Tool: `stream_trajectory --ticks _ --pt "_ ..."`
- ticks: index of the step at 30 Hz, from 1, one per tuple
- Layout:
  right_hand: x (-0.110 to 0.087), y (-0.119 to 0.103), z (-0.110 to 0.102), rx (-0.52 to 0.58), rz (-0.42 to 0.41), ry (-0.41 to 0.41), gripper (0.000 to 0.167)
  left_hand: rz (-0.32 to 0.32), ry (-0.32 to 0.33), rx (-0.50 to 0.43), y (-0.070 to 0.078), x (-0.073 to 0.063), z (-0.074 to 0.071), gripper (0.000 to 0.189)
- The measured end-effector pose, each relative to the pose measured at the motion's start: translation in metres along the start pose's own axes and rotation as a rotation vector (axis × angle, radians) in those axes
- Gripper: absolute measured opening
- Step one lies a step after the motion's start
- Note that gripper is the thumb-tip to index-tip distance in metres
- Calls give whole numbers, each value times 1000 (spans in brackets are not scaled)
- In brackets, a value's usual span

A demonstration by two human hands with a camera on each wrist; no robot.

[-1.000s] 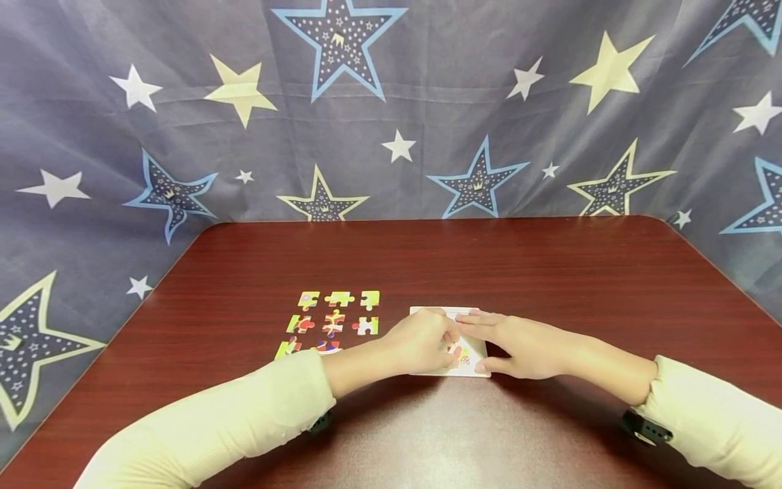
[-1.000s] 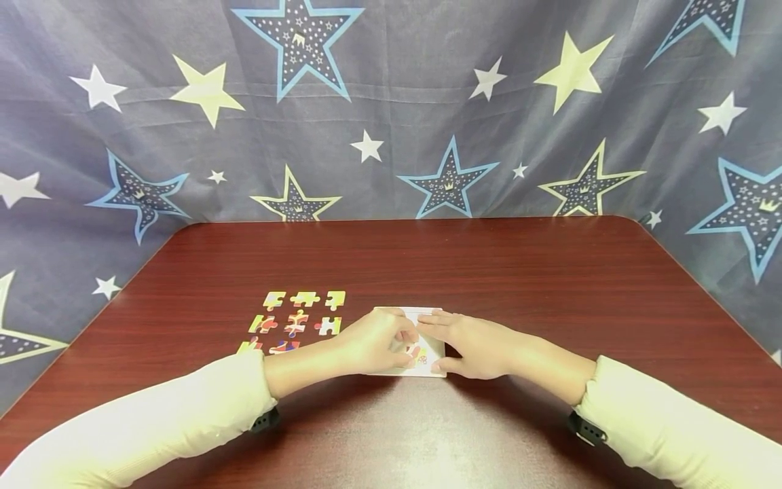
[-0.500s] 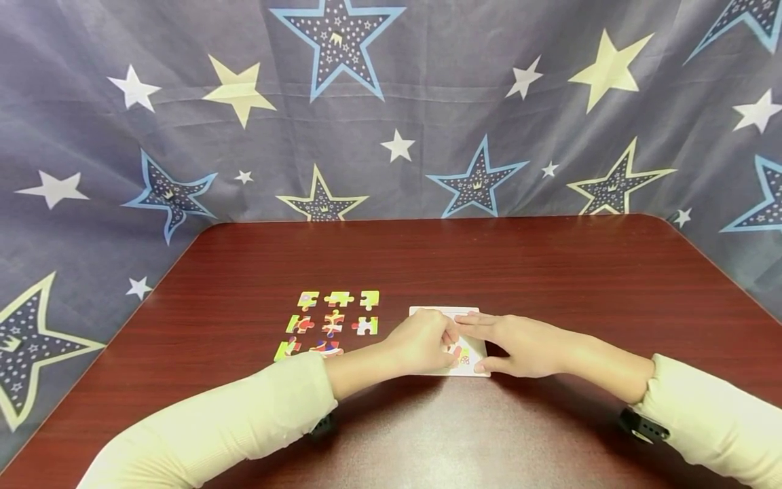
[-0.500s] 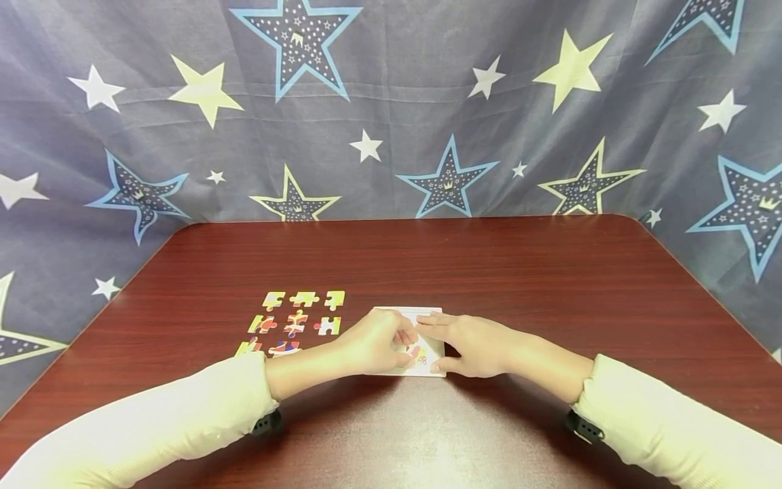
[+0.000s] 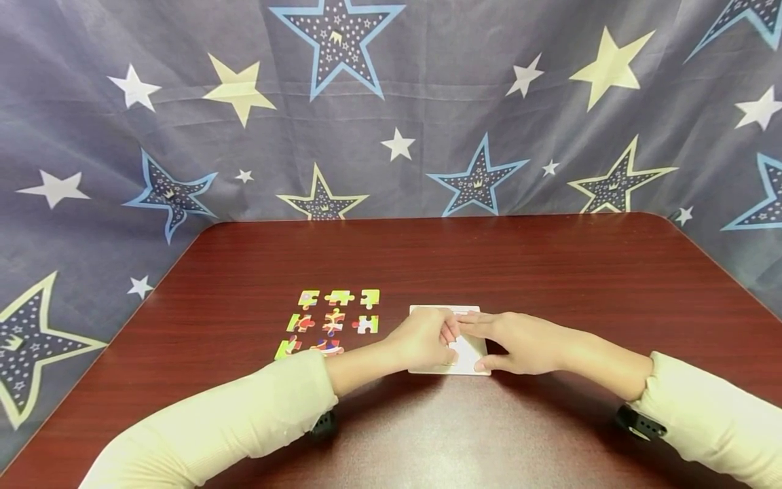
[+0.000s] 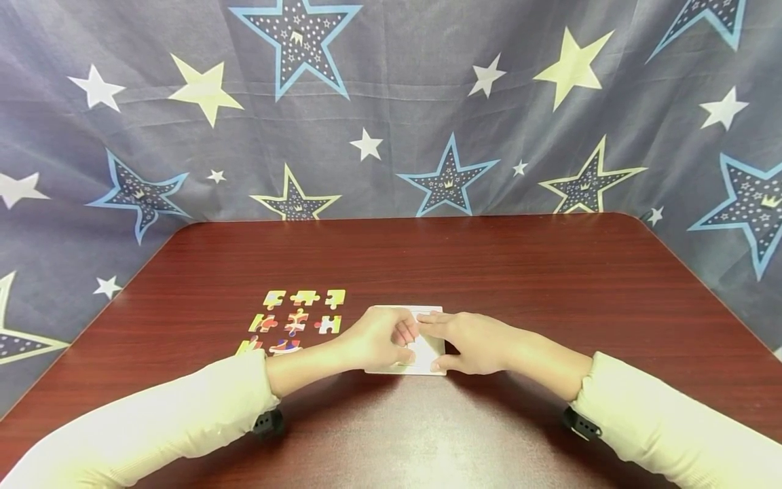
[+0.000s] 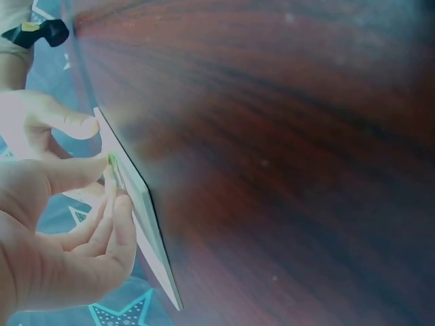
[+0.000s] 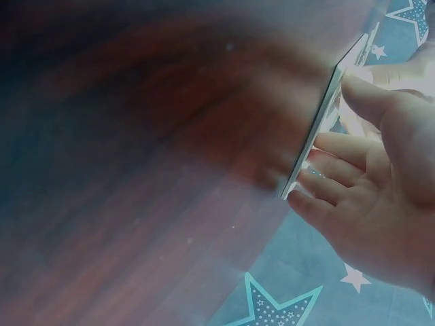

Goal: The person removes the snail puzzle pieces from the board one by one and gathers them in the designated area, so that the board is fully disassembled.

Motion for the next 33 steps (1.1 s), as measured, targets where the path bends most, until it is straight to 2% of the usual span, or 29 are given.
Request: stream_trajectory --ticks 4,7,12,15,21,23,30,33 --pt "0 -1 -1 5 4 -8 56 -15 33 -85 -2 0 -3 12" --pt "2 -1 -2 17 29 -22 58 -55 41 -144 -3 0 -8 12" --pt "7 -3 -3 27 53 -23 59 -116 65 -158 -9 -5 -22 10" --pt "10 -5 -2 28 35 -16 57 -147 86 -166 -18 -9 -30 8" --pt "15 -9 2 40 3 -37 57 -261 87 -290 -41 -24 -42 13" --pt "16 -10 3 46 -1 -38 57 -290 83 -304 -48 -30 -47 14" --pt "18 -10 5 58 4 -53 58 -356 48 -262 -64 -49 -65 11" --pt "19 -9 5 65 21 -61 59 -368 52 -225 -68 -56 -70 11"
Point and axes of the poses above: each hand's wrist, its own x-axis towards the middle knuckle, its own z-axis out of the palm, y = z × x, the point moved 2 cm from there along x, towards the middle knuckle, and after that the axes turned 2 degrees about -x, right-handed, at the moved point
